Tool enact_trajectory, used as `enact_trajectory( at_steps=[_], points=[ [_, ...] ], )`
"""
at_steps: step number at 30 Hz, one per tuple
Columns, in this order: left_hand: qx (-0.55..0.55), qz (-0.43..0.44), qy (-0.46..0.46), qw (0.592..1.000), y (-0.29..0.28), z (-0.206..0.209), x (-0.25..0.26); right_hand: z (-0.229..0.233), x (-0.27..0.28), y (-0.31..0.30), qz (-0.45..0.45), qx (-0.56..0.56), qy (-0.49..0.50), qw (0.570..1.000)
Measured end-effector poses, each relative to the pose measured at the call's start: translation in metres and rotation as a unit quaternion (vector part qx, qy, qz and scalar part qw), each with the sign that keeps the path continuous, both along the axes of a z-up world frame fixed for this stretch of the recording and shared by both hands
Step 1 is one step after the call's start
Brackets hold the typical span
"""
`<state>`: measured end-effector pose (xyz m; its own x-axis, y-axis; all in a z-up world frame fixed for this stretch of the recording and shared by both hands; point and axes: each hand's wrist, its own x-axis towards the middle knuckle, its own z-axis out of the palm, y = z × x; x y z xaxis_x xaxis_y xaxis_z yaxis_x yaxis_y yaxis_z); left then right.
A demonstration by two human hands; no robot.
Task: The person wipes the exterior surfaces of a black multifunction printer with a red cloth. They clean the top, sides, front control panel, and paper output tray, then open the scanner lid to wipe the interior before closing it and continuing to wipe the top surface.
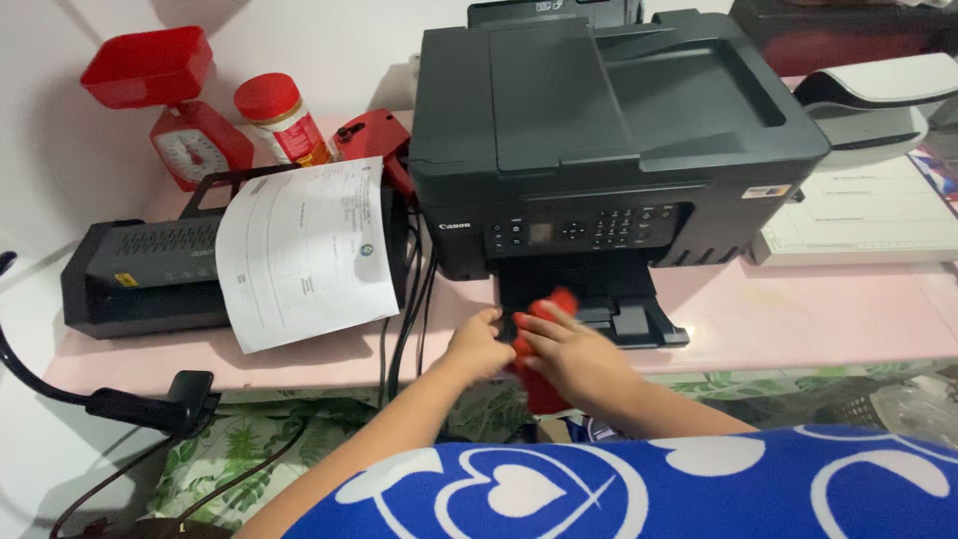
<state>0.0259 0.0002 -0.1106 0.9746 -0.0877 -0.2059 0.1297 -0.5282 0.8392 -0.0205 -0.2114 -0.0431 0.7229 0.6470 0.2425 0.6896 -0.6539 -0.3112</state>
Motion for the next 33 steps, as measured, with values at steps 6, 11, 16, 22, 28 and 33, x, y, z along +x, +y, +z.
enact_trajectory(
  at_steps=[6,11,16,22,28,33],
  points=[
    [-0.127,0.058,0.066,0.988,0.002,-0.015,0.016,0.012,-0.002,-0.017,0.072,0.029,-0.068,0.995],
    [-0.044,0.12,0.057,0.99,-0.013,-0.001,0.006,0.04,0.017,-0.099,0.006,-0.146,-0.024,0.989],
    [-0.096,0.133,0.152,0.975,-0.013,0.008,0.005,0.049,0.053,-0.079,-0.072,-0.163,-0.037,0.983],
    [-0.142,0.133,0.169,0.966,-0.01,-0.01,0.011,0.022,0.042,0.008,-0.045,-0.046,-0.097,0.993],
    [-0.187,0.154,0.193,0.951,-0.013,-0.021,0.014,0.028,0.016,0.006,-0.02,-0.123,0.037,0.992],
    [-0.173,0.157,0.183,0.955,-0.013,-0.013,0.011,0.034,0.032,-0.007,0.007,-0.104,-0.003,0.995]
  ],
)
